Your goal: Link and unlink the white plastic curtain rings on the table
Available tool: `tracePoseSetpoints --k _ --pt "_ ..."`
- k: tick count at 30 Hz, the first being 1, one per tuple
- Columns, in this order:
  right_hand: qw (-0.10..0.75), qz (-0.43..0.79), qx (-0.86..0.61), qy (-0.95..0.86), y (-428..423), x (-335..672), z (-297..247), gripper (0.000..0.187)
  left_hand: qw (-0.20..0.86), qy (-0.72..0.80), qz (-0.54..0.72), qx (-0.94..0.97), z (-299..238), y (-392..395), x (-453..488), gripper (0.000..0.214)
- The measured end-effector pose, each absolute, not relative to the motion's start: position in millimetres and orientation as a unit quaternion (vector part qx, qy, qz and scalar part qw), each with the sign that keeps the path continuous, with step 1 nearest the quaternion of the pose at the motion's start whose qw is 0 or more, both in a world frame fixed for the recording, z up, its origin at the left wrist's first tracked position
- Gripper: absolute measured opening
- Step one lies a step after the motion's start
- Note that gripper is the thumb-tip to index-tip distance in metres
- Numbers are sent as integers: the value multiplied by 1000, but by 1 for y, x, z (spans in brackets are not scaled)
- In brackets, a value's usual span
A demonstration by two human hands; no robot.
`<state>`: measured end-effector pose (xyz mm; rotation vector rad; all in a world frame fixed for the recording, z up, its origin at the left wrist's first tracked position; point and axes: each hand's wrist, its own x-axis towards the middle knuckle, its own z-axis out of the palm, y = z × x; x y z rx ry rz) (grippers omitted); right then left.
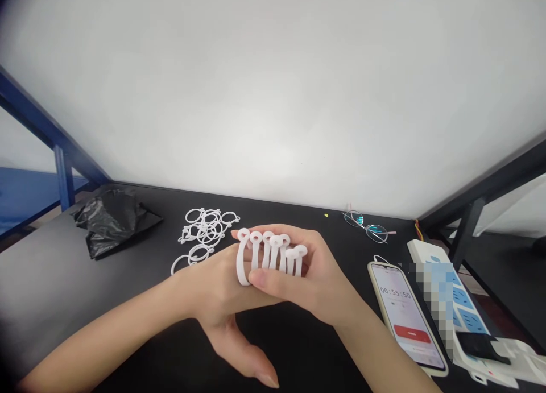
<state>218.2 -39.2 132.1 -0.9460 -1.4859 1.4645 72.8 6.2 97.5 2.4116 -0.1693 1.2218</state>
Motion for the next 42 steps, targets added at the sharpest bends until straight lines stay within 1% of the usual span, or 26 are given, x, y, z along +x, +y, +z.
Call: tracePoseSetpoints --k 3,7,9,13,17,19,20,23,25,27,30,35,38,40,42 --pt "427 589 -355 -588 -38 217 128 33 218 -51 434 873 98 5 72 56" --pt "428 606 -347 -574 -36 215 126 29 201 -41 426 881 96 3 71 62" --pt "426 592 -372 -575 -37 215 127 26 189 -43 410 891 97 3 71 63" --pt "433 553 -404 -586 -40 214 126 29 173 -39 380 908 100 1 69 61" --pt "439 509 -432 -601 -43 212 127 29 198 -40 397 895 98 1 69 56" --pt "430 513 -436 -602 -43 214 129 33 242 -44 413 877 97 0 69 50" --pt "418 528 -429 -602 -41 216 130 39 278 -45 422 862 98 -2 68 47" --pt "369 617 -357 -596 -33 224 130 63 420 -54 450 786 105 -7 65 42" --pt "348 672 -303 -580 -26 228 126 70 504 -54 452 734 111 -11 61 43" --pt "348 705 -284 -549 -21 228 122 67 552 -52 446 703 116 -13 59 44" --pt "374 734 -288 -488 -19 225 117 63 571 -59 446 687 118 -12 57 44" --pt "381 770 -256 -444 -25 221 112 68 614 -83 396 678 114 -7 58 39" --pt "397 778 -218 -435 -27 217 109 66 658 -113 373 645 106 -3 59 39" --pt "406 787 -193 -423 -27 213 106 59 700 -152 380 585 100 -1 60 30" --pt "409 795 -171 -413 -28 209 103 50 744 -182 381 518 97 -1 62 9"
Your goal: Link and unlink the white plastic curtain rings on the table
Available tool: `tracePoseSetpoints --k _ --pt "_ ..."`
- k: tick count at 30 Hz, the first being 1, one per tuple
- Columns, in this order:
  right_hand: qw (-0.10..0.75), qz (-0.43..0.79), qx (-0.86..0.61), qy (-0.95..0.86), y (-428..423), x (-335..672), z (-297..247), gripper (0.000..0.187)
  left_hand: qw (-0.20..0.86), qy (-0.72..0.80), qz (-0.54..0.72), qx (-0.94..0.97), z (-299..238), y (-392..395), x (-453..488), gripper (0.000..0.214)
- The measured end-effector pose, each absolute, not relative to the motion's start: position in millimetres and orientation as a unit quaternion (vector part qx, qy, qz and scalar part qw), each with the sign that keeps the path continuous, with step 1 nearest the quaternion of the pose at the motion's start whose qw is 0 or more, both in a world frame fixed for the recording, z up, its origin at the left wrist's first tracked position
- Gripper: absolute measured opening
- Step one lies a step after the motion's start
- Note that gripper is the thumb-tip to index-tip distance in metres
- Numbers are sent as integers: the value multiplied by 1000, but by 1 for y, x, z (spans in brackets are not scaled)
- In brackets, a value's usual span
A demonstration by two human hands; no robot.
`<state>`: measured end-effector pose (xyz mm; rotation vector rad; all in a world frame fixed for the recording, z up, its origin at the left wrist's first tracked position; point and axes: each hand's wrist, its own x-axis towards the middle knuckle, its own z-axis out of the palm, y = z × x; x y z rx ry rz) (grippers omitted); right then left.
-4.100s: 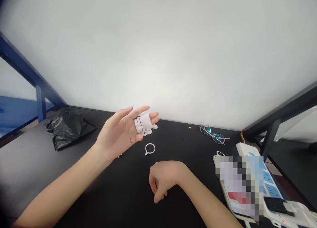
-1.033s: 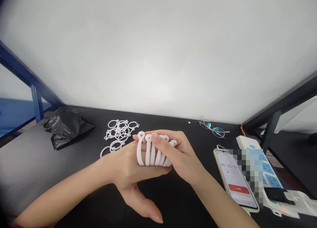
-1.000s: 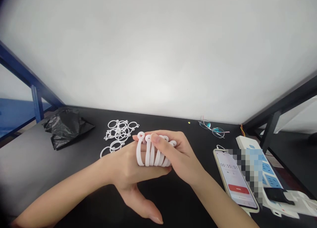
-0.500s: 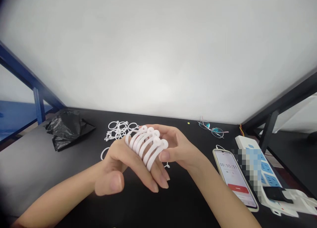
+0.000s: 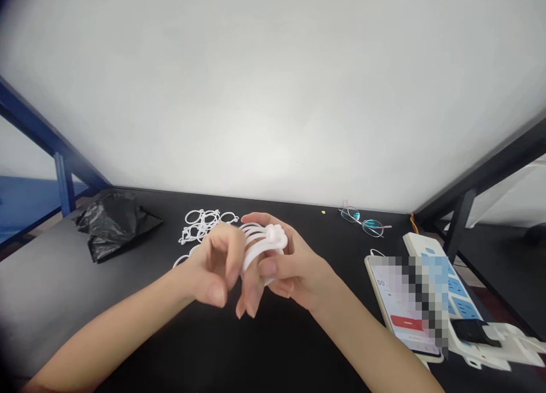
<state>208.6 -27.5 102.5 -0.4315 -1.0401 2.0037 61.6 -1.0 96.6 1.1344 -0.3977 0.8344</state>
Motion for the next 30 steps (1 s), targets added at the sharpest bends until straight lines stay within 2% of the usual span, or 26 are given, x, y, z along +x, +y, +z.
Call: tracePoseSetpoints --k 4,7,9,15,20,23,26,30 --pt "437 811 -168 -349 -26 206 97 31 804 -68 369 460 104 -7 57 70" --pt "460 820 -171 -296 -22 208 92 20 829 -5 358 430 116 -11 52 90" --pt "472 829 -155 -256 -20 210 89 20 846 -7 345 407 121 -9 49 89" --pt "483 819 -163 -264 -17 210 92 21 850 58 325 410 123 -3 48 53" --pt "500 747 -237 -369 -16 218 109 34 746 183 447 457 120 -6 51 42" --pt "503 674 -325 -432 -13 224 112 37 659 216 438 573 117 -4 51 35" --pt "483 571 -415 -519 -10 227 109 36 545 252 396 695 114 -2 46 49" --pt "485 389 -493 -609 -11 226 104 35 445 256 331 792 110 -5 47 102"
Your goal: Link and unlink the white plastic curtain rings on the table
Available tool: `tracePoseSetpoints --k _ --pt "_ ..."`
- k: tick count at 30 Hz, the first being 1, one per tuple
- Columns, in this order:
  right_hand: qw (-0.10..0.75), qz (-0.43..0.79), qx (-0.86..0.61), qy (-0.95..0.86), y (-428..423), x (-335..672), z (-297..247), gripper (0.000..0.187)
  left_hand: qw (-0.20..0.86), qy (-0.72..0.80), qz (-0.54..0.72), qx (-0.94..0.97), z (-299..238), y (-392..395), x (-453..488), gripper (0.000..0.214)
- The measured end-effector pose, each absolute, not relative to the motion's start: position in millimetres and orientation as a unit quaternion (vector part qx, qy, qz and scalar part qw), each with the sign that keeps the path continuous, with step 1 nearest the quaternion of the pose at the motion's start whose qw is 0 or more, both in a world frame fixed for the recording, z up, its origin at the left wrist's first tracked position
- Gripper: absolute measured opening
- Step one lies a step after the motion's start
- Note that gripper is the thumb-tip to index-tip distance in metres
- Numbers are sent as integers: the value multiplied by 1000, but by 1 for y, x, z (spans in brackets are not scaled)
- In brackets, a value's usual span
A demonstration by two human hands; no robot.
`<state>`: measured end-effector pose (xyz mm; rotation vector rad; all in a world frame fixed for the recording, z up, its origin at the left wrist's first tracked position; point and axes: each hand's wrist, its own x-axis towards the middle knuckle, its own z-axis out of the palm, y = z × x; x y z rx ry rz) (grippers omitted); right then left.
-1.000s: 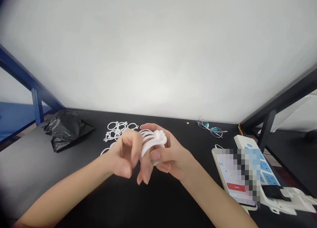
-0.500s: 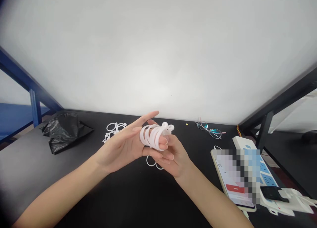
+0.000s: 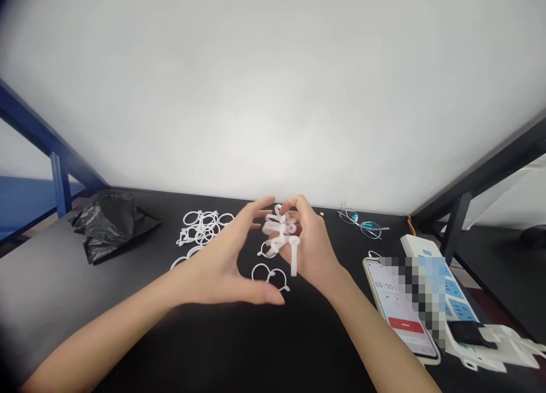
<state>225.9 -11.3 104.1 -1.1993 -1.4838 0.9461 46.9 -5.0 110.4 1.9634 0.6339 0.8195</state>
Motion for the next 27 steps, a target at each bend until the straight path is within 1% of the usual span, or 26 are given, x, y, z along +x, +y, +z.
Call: tracePoseSetpoints --k 1,2,4,6,8,10,12,17,21,24,27 --pt "478 352 -508 -624 -12 225 103 36 425 256 323 806 109 -7 49 108" --pt "464 321 -524 -638 -14 223 102 37 405 259 320 817 108 -8 51 108" --pt "432 275 -551 -659 -16 221 100 38 362 267 321 834 105 -10 56 97" --pt "411 249 -572 -665 -17 219 100 34 327 272 320 847 103 -10 58 87" --pt "407 232 -579 -667 -18 218 102 32 312 264 322 854 103 -8 57 82" --pt "408 225 -578 -670 -18 217 107 37 312 251 328 855 104 -6 55 78" --pt "410 243 -568 -670 -19 218 112 42 317 241 337 853 105 -3 54 75" --pt "431 320 -512 -671 -23 219 117 45 327 222 378 837 103 3 52 70" --pt "461 351 -447 -681 -27 221 115 50 306 216 409 832 101 8 46 65" --pt "470 374 -426 -677 -30 220 114 50 299 241 369 846 101 11 42 63" --pt "437 420 -432 -668 -32 217 115 48 260 271 310 873 101 13 43 62"
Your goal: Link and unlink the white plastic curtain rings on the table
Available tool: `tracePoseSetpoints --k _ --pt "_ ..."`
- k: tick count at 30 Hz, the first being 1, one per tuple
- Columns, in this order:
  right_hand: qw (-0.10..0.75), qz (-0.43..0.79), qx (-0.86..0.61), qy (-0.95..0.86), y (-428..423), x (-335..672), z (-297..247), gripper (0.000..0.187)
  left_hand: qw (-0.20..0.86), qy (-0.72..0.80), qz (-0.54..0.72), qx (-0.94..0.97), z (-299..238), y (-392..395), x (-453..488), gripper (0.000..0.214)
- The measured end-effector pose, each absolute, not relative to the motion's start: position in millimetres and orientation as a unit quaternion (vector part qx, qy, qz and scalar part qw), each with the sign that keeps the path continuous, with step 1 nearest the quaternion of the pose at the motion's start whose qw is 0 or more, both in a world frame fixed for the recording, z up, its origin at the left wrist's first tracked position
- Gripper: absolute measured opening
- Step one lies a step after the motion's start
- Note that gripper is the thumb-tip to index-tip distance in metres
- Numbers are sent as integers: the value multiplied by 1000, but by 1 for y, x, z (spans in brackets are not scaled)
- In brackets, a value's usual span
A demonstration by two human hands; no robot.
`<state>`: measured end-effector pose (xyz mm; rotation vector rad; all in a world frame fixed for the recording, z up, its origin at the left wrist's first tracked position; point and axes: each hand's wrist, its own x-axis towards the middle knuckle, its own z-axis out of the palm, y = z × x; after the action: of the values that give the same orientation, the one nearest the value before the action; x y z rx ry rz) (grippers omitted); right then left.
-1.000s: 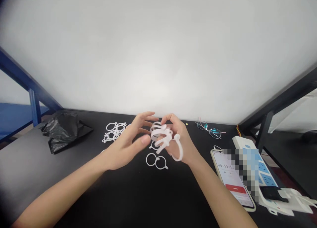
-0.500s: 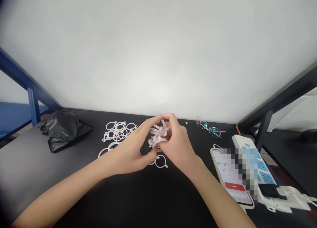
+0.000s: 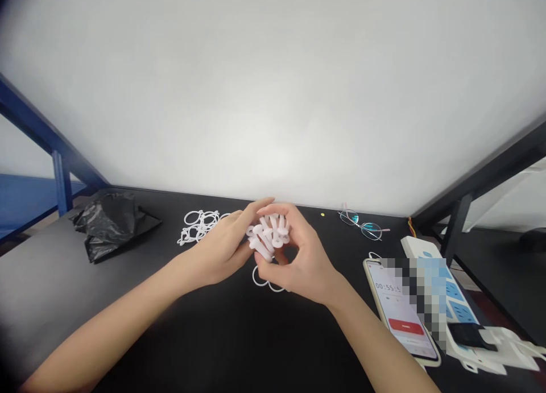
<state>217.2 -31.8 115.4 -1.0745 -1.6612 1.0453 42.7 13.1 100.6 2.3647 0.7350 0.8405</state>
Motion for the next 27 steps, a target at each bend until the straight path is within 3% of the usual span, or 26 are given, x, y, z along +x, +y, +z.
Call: tracePoseSetpoints --k 6,10,13,17,21,27 --pt "417 471 -416 -657 -28 220 116 43 126 300 225 918 102 19 41 48" --pt "399 526 -408 -631 -23 220 117 35 103 284 235 924 105 22 38 55" --pt "394 572 -398 -599 -21 219 117 36 119 284 275 911 104 24 37 59" --pt "393 598 -386 -581 -21 218 115 37 154 311 318 882 102 26 36 46" --pt "386 630 -367 -565 -21 217 112 31 201 280 275 898 105 28 36 21" --pt "367 674 -370 -523 -20 212 110 29 338 211 239 885 107 32 36 17"
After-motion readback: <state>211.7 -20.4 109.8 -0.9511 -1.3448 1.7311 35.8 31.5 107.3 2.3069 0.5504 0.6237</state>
